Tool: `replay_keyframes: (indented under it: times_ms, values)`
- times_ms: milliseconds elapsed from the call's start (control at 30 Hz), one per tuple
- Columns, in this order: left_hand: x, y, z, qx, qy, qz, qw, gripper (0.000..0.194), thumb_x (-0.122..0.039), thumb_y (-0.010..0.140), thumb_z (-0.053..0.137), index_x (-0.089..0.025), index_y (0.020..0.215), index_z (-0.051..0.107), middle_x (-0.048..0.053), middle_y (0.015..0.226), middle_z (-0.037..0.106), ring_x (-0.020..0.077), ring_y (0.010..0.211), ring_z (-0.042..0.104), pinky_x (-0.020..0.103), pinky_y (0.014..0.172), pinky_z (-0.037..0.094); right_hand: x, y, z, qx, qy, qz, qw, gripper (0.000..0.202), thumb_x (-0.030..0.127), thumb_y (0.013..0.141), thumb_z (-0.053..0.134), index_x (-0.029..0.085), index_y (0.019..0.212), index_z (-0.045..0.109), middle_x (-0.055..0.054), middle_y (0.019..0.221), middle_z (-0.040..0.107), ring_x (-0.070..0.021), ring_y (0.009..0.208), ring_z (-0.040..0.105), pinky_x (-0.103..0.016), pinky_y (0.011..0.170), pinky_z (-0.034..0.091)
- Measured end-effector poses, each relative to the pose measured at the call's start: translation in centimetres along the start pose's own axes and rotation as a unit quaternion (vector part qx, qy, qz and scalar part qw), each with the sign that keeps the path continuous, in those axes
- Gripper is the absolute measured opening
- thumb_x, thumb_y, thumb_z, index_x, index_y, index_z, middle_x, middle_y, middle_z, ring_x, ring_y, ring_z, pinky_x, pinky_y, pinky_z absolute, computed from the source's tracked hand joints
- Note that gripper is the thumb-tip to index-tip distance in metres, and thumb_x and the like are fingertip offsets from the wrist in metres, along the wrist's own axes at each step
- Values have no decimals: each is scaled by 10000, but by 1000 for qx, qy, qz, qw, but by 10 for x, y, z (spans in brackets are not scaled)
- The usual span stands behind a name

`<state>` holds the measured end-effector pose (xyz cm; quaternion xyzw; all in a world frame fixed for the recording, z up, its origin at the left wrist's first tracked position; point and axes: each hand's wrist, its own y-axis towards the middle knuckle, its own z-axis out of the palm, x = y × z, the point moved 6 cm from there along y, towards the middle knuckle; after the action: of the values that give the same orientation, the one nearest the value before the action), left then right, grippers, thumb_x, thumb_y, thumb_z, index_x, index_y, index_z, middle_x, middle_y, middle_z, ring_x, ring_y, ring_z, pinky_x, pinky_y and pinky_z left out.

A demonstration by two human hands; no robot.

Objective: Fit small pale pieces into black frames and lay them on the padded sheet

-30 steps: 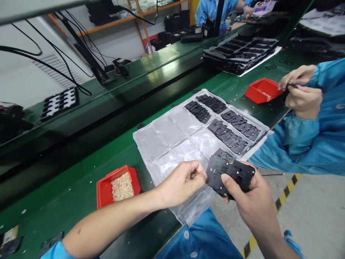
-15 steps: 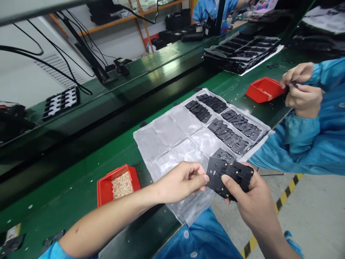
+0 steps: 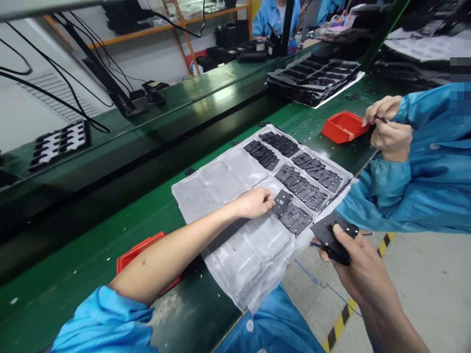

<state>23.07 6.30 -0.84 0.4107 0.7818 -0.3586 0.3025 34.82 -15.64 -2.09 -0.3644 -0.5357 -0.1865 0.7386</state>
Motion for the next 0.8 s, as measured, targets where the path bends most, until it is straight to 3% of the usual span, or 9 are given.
replay_keyframes:
  times_ms: [200, 433, 533, 600, 700, 800]
  values:
    - [-4, 29, 17, 45, 91, -46, 994, 332, -178, 814, 726, -198, 545, 533, -10, 532, 518, 173, 623, 570, 269, 641, 426, -5, -2, -3, -8, 50, 22, 998, 220, 412, 765, 818, 219, 770, 711, -48, 787, 754, -184, 536, 653, -319, 500, 582]
    - [-10, 38, 20, 21, 129, -66, 989, 349, -155, 736, 821, -191, 564, 520, 136, 756, 696, 324, 864, 708, 368, 771, 510, 2, 0, 11, 40, 30, 11, 999, 354, 444, 712, 914, 200, 900, 739, -36, 856, 742, -160, 577, 648, -295, 526, 575]
    - [-21, 29, 15, 2, 103, -37, 994, 348, -244, 879, 738, -184, 598, 542, 103, 734, 686, 265, 794, 696, 338, 749, 499, -1, 7, 15, 29, 32, -3, 999, 426, 471, 688, 949, 210, 924, 709, -6, 825, 714, -141, 585, 628, -267, 522, 564]
    - [-30, 22, 15, 25, 48, 0, 999, 352, -356, 952, 691, -174, 664, 603, 48, 688, 673, 192, 689, 659, 287, 686, 484, -5, 13, 21, 22, 38, -11, 999, 469, 471, 675, 968, 216, 945, 681, 10, 821, 706, -131, 586, 618, -256, 518, 557]
    - [-36, 16, 16, 68, -92, 43, 993, 315, -358, 905, 742, -169, 691, 608, -25, 588, 597, 114, 544, 544, 231, 572, 414, -11, 25, 32, 24, 45, -18, 999, 541, 475, 666, 977, 225, 1006, 639, 12, 852, 732, -124, 549, 619, -261, 513, 548]
    - [-25, 18, 7, 51, -151, 22, 987, 334, -298, 871, 745, -176, 638, 539, -54, 544, 524, 91, 504, 471, 219, 544, 372, -15, 35, 34, 13, 50, -24, 998, 597, 510, 648, 981, 231, 1034, 622, 13, 862, 748, -119, 503, 612, -268, 498, 534]
